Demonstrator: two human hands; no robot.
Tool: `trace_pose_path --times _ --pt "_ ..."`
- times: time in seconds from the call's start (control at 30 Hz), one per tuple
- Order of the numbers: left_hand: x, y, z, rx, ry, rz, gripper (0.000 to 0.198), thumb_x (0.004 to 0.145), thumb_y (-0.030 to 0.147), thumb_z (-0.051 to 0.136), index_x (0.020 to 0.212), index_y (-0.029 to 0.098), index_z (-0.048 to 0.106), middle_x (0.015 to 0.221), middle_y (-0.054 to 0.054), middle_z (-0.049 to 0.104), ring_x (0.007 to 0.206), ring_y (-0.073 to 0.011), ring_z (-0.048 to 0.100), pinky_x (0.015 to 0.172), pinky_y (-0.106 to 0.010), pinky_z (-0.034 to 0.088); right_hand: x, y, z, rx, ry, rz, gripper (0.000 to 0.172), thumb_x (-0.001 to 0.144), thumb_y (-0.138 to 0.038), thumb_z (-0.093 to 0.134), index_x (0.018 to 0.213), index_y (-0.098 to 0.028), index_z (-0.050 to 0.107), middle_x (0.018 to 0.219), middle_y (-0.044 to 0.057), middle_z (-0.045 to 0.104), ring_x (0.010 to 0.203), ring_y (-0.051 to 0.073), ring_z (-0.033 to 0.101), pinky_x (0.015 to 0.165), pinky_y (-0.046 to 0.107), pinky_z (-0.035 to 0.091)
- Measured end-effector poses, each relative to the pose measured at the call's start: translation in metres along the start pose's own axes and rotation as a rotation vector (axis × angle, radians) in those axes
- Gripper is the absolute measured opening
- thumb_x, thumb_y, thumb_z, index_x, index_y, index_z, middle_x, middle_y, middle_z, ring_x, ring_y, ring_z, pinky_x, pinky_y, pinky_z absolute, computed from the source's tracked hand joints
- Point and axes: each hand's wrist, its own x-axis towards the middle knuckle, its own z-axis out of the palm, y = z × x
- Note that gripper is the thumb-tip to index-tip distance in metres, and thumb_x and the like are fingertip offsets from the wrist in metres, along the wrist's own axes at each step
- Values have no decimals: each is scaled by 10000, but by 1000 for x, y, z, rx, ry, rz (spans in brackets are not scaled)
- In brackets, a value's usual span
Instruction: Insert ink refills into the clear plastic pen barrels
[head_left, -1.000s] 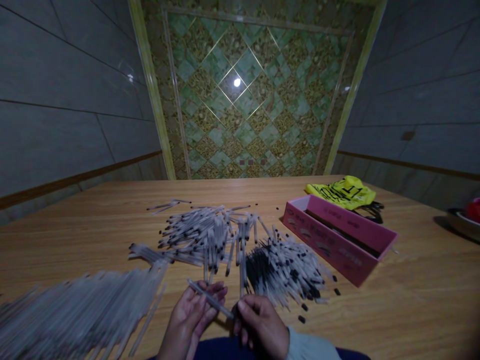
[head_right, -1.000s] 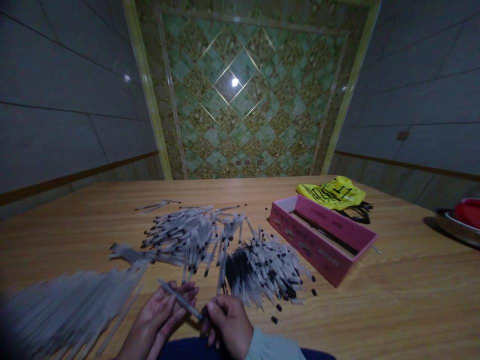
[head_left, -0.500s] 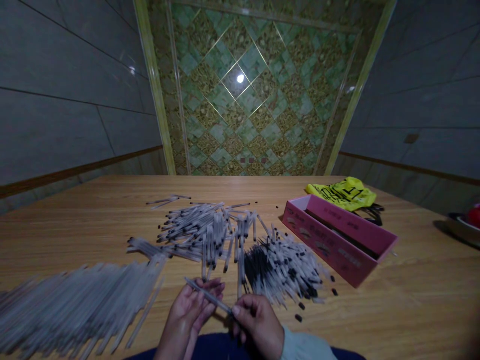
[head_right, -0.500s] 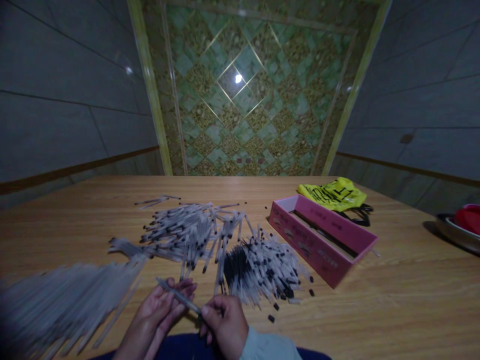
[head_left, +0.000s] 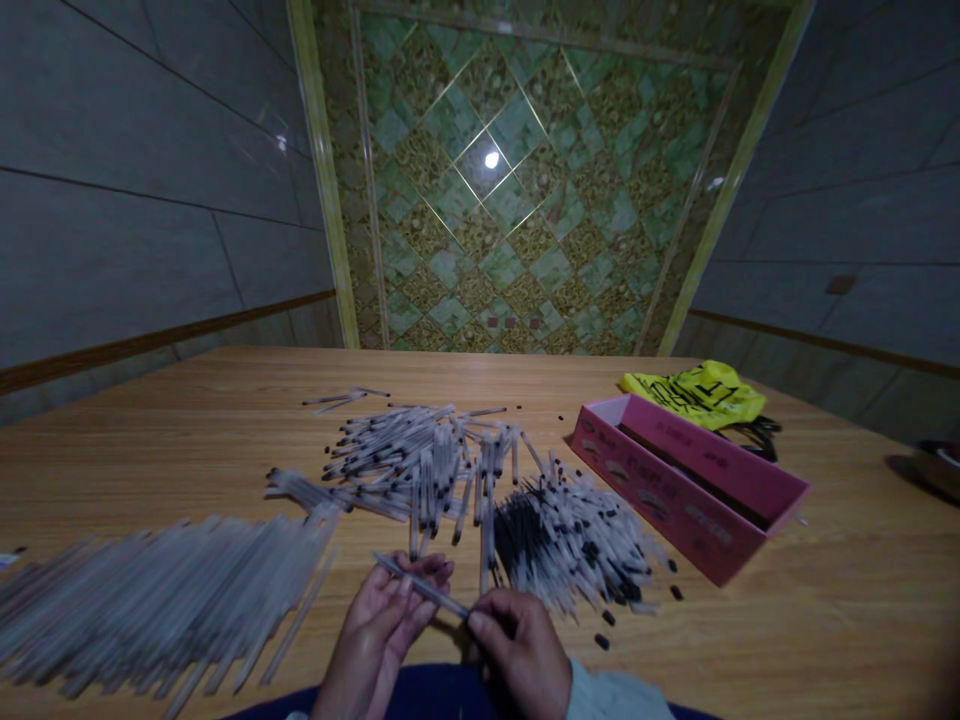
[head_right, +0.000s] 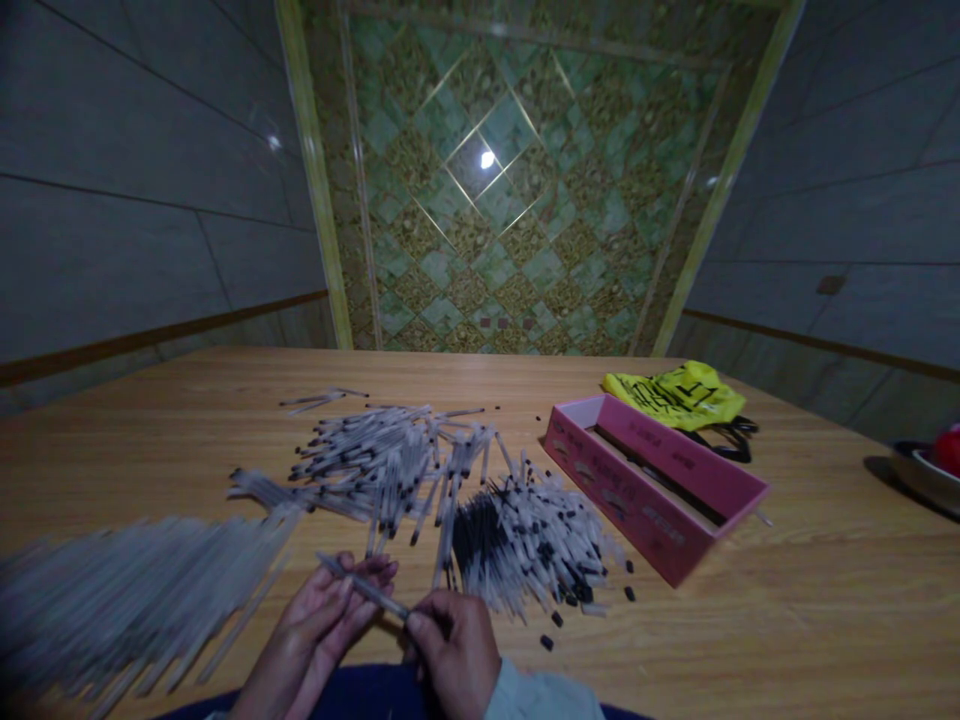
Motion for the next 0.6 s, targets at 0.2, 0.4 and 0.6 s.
trace_pose_path --times 0.2,0.4,0.6 --pt "2 -2 -4 -15 -49 -9 259 671 160 695 881 157 545 1016 -140 688 1032 -277 600 902 -364 474 0 0 -1 -27 66 -67 350 686 -478 632 668 -131 592 549 -10 498 521 103 420 477 209 301" --pt "2 -2 -5 -8 -49 -13 258 672 159 694 889 150 554 1024 -142 685 1030 -281 601 910 -376 467 -1 0 -1 -90 112 -60 285 676 -418 658 659 -141 592 565 -8 516 554 115 440 500 212 318" --pt "4 -4 -8 -16 -84 2 226 716 150 655 905 161 532 1037 -134 680 1051 -268 589 926 -371 453 -1 5 -2 -179 80 -89 275 780 -390 559 677 -140 608 594 7 550 583 125 477 527 217 337"
